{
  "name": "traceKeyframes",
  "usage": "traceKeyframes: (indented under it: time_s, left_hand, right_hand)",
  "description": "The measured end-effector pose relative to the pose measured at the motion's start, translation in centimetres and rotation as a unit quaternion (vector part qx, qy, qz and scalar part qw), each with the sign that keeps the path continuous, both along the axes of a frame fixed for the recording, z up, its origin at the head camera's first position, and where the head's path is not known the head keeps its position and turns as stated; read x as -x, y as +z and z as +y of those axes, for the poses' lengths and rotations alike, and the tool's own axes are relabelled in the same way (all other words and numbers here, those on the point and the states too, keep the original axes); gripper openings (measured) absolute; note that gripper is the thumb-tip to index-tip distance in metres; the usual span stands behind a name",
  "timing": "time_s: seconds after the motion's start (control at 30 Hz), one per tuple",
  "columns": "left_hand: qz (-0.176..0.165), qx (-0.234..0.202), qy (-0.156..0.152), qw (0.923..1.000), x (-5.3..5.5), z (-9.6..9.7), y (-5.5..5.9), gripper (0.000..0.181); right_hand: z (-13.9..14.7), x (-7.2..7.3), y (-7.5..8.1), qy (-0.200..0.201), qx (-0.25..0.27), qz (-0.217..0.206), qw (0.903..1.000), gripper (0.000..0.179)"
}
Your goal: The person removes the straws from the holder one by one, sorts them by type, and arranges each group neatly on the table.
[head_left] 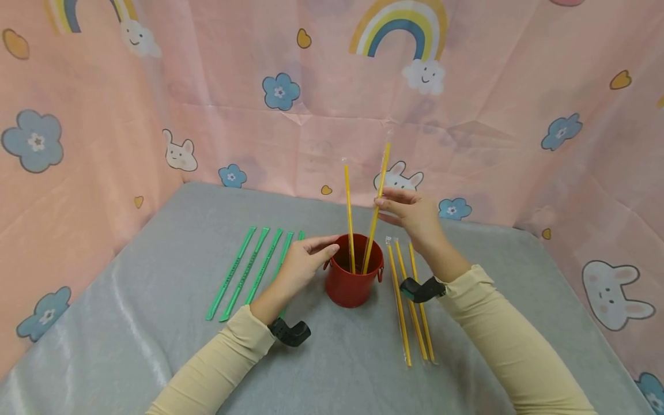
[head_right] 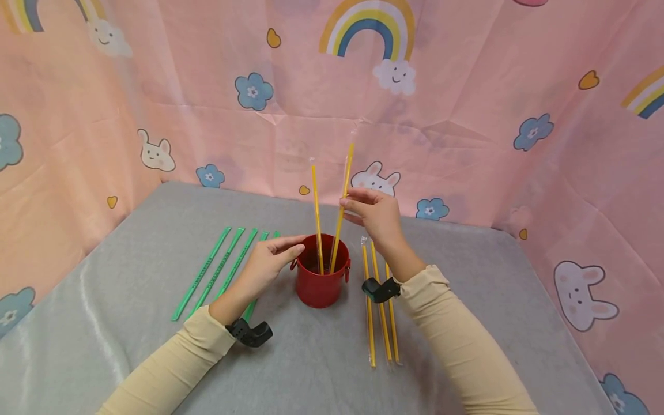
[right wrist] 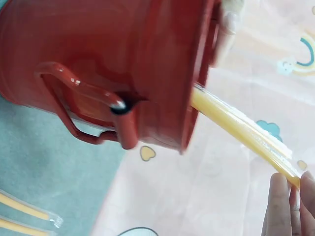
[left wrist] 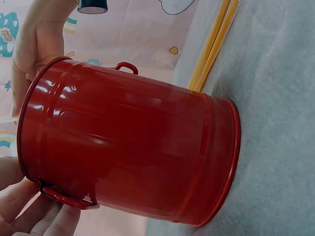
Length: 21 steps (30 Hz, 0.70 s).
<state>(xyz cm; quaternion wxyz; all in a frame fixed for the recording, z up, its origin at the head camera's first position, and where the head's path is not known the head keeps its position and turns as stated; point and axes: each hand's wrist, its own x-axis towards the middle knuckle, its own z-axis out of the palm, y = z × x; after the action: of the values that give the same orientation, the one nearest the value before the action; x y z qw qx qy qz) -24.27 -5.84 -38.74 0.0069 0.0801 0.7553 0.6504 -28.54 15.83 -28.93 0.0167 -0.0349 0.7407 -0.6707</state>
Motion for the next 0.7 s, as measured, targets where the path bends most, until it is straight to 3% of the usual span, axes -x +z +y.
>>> traceKeyframes:
  time_s: [0.17,0.7]
  left_hand:
    - [0.004,0.003,0.001,1.0,0.0,0.0,0.0,0.034]
    - [-0.009,-0.004,0.005,0.9999,-0.1,0.0,0.0,0.034]
  right_hand:
    - [0.4,-0.3,0.6,-0.002,0.033,0.016,0.9993,0.011]
    - [1.6,-0.9,2.0,-0.007,0.117,0.039,0.9924,0.014]
